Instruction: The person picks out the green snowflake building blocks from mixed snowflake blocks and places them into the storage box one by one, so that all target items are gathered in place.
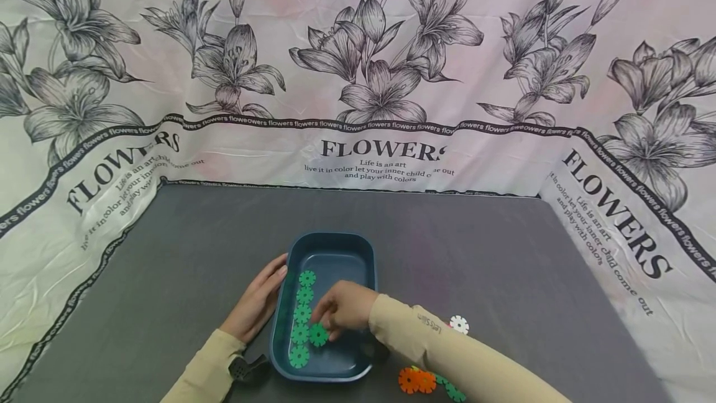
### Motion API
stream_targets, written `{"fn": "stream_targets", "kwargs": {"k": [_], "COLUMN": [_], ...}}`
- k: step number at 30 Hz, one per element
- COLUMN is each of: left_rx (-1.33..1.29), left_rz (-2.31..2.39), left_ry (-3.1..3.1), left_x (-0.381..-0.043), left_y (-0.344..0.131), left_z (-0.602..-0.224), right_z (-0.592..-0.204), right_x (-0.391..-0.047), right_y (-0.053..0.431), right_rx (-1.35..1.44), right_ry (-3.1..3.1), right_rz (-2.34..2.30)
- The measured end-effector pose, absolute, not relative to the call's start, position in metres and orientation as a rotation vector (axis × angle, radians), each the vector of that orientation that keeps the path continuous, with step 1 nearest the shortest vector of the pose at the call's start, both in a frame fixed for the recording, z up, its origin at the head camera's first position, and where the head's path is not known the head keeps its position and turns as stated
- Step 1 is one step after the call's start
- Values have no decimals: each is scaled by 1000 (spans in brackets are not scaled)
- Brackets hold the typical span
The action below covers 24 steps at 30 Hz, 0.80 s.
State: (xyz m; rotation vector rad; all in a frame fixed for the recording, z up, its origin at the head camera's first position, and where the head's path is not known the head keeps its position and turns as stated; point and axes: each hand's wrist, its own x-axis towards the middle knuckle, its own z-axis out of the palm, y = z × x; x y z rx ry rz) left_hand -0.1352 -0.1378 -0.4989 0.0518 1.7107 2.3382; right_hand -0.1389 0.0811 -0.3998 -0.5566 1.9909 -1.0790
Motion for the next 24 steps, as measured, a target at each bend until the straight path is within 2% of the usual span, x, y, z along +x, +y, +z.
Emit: {"fn": "stream_targets", "kwargs": {"k": [15,24], "left_rx": [48,44], "left_rz": [2324,2340], "left_ry": [1746,1711], "left_x": [-135,-136], "left_y": [-137,-138], "left_z": [-498,-497], "right_z": [-405,-408], "right_x": [-136,-131], "right_y": [64,59], "right_rx": [-603,-801], "right_ry": [2102,2240], "right_rz": [-811,-662]}}
